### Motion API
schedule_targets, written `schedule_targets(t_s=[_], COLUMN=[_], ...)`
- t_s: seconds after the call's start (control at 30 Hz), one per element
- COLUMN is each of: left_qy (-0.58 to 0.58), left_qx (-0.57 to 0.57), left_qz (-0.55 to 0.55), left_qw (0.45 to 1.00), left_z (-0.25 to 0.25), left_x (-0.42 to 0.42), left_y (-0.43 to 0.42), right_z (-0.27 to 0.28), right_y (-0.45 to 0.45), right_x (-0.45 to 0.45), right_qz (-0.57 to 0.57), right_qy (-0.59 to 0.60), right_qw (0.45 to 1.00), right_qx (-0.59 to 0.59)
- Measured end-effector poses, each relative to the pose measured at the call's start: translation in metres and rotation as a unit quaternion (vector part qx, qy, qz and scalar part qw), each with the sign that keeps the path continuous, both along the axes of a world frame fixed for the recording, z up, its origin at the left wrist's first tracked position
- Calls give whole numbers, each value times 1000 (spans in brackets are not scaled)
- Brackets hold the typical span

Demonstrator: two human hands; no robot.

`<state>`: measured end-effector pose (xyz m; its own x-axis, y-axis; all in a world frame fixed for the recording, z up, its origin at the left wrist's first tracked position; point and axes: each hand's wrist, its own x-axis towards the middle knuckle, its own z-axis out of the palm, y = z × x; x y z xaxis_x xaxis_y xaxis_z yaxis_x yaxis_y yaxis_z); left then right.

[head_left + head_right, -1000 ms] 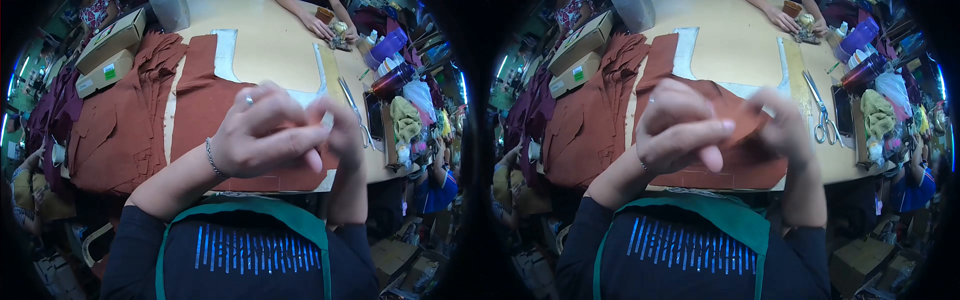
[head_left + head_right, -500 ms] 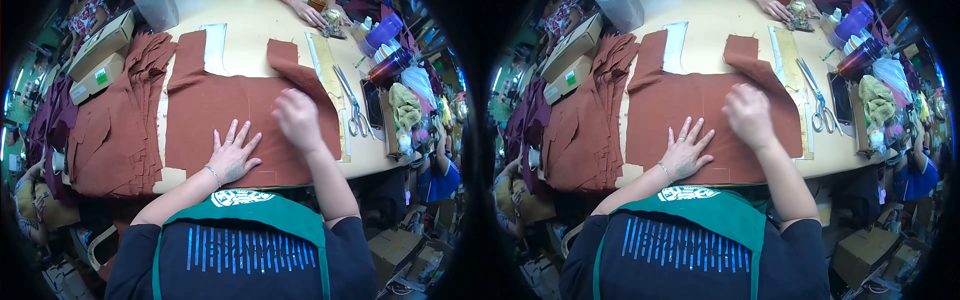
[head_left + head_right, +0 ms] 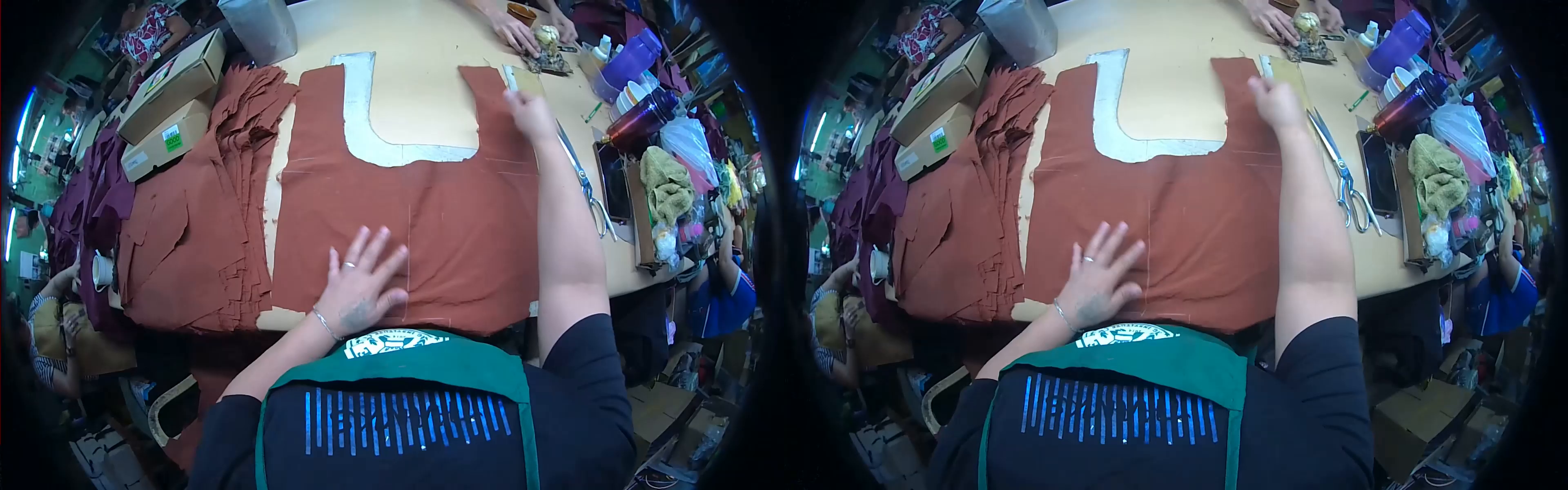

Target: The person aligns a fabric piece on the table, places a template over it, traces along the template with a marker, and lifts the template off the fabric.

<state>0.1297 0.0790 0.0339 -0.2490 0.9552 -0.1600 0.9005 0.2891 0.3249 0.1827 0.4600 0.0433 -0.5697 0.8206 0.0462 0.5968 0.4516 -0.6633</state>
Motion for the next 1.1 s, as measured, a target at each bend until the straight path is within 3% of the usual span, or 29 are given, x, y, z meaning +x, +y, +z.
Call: schedule_targets(t_s=[0.1, 0.2, 0.43, 0.57, 0.7, 0.8, 0.93, 1.03, 1.1], left_qy=[59, 79, 118, 167, 114, 79, 87, 76, 80], left_qx=[54, 20, -10, 17, -16, -2, -25, -24, 38], left_qz=[146, 229, 255, 209, 152, 155, 156, 150, 162], left_qw=[986, 970, 960, 963, 982, 985, 984, 986, 983], left_z=[-10, -29, -30, -36, -24, -21, -20, -16, -13], left_x=[-44, -93, -144, -119, -68, -52, -42, -46, -55], left_y=[26, 61, 88, 57, 19, -5, -12, -9, -4], right_z=[-53, -41, -32, -36, -40, -53, -76, -66, -51], right_y=[-10, -33, -25, -8, 6, 35, 41, -4, -45], right_x=[-13, -23, -36, -46, -49, -41, -2, 32, 44], right_qz=[73, 15, -54, -81, -63, -32, -49, -42, -50], right_qy=[-277, -305, -303, -287, -288, -211, -48, -99, -154], right_qw=[948, 950, 950, 953, 953, 977, 994, 984, 974], right_qx=[137, 68, 57, 58, 75, 15, 81, 144, 161])
